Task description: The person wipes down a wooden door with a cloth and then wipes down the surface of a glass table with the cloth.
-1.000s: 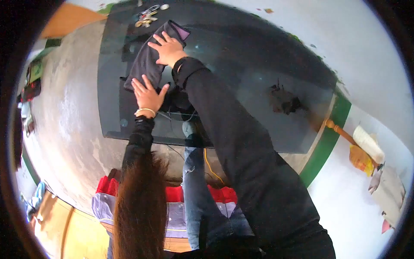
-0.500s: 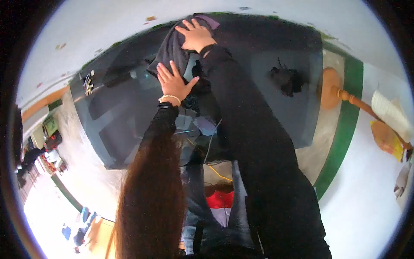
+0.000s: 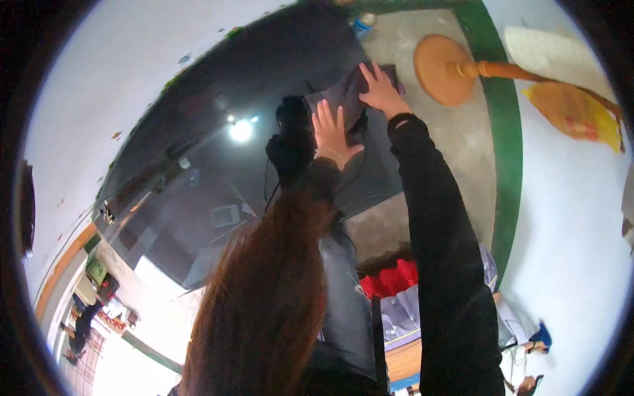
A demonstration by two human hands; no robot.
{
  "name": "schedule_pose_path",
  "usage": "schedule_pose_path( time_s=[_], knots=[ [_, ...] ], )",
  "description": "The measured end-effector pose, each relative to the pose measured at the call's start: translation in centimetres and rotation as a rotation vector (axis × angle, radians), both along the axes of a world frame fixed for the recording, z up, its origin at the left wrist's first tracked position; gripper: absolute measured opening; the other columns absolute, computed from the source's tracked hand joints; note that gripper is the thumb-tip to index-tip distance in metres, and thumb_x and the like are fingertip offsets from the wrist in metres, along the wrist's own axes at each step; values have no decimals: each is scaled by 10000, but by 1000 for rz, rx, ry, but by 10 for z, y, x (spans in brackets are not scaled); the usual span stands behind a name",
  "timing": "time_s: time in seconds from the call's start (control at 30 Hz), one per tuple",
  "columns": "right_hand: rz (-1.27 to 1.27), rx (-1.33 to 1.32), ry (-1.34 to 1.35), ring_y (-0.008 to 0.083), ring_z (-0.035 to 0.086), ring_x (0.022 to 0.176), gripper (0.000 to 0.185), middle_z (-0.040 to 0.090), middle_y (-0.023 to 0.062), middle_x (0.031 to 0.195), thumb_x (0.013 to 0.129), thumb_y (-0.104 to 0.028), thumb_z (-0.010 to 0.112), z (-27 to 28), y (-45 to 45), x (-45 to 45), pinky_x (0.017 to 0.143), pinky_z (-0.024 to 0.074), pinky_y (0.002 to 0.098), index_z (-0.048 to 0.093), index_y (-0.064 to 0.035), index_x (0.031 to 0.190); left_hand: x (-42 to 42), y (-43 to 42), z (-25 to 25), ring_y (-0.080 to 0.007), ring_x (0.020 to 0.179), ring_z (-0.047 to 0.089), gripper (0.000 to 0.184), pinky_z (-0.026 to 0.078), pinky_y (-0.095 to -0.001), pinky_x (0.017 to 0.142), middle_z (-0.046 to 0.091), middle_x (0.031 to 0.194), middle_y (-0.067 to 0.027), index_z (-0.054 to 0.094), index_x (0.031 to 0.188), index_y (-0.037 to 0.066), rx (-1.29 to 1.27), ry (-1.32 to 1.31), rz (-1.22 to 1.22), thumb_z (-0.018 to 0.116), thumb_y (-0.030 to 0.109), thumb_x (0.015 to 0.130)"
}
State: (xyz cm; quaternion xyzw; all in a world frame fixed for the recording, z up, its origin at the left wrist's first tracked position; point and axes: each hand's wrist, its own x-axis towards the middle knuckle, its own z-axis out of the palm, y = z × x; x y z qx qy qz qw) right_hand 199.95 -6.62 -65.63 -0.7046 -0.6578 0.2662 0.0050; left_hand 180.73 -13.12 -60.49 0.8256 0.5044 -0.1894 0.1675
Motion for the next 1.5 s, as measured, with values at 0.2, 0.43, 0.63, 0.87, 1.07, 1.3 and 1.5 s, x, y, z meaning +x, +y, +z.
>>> schedule_pose_path(
  time_s=[0.2,0.43,0.63,0.87,1.07,1.3,1.5],
  knots=[
    [-366,-69,143,476,359,1305,848,273,330,1454,864,-251,646,2,-160,15,1067,341,491,114,-183,1521,32,-93,9,-353,1460,35,1040,89,-487,1151,77,1576,-197,202,1517,122,-149,63,-157,529,749,755],
    [-257,-169,-201,586,157,1342,825,74,391,1481,888,-231,617,32,-267,-84,1091,268,548,95,-209,1526,-96,-184,-22,-250,1460,83,824,129,-399,1164,78,1591,-95,239,1507,225,-128,-188,-127,529,618,843],
    [156,-242,-424,640,99,1318,789,-35,256,1551,920,-287,572,18,-300,-256,1086,165,632,102,-47,1507,-263,-263,-95,-243,1450,132,771,177,-411,1149,112,1586,-85,285,1491,226,-367,-1014,505,558,561,852],
    [412,-132,-261,661,153,1293,801,86,426,1457,883,-253,621,38,-295,-548,1074,159,649,148,-97,1511,-553,-327,-27,-264,1407,268,719,243,-413,1133,240,1551,-93,375,1449,251,138,-437,537,672,394,809],
    [750,32,-195,599,200,1306,783,171,391,1458,839,-222,654,49,-309,-796,980,340,602,235,-210,1501,-736,-409,-12,-282,1414,256,743,268,-400,1124,228,1551,-123,305,1481,239,199,-127,831,639,408,840],
    [806,105,-373,497,318,1251,718,284,303,1406,821,-191,641,50,-338,-928,869,482,510,335,-281,1464,-809,-441,-6,-310,1429,213,706,280,-398,1121,138,1567,-168,209,1516,221,150,90,901,507,473,928],
    [913,135,-23,297,471,1076,715,473,81,1178,793,-253,686,49,-335,-841,684,517,388,381,-341,1434,-747,-434,-18,-352,1423,207,774,285,-409,1113,123,1556,-220,196,1519,184,192,79,983,525,513,900]
  ],
)
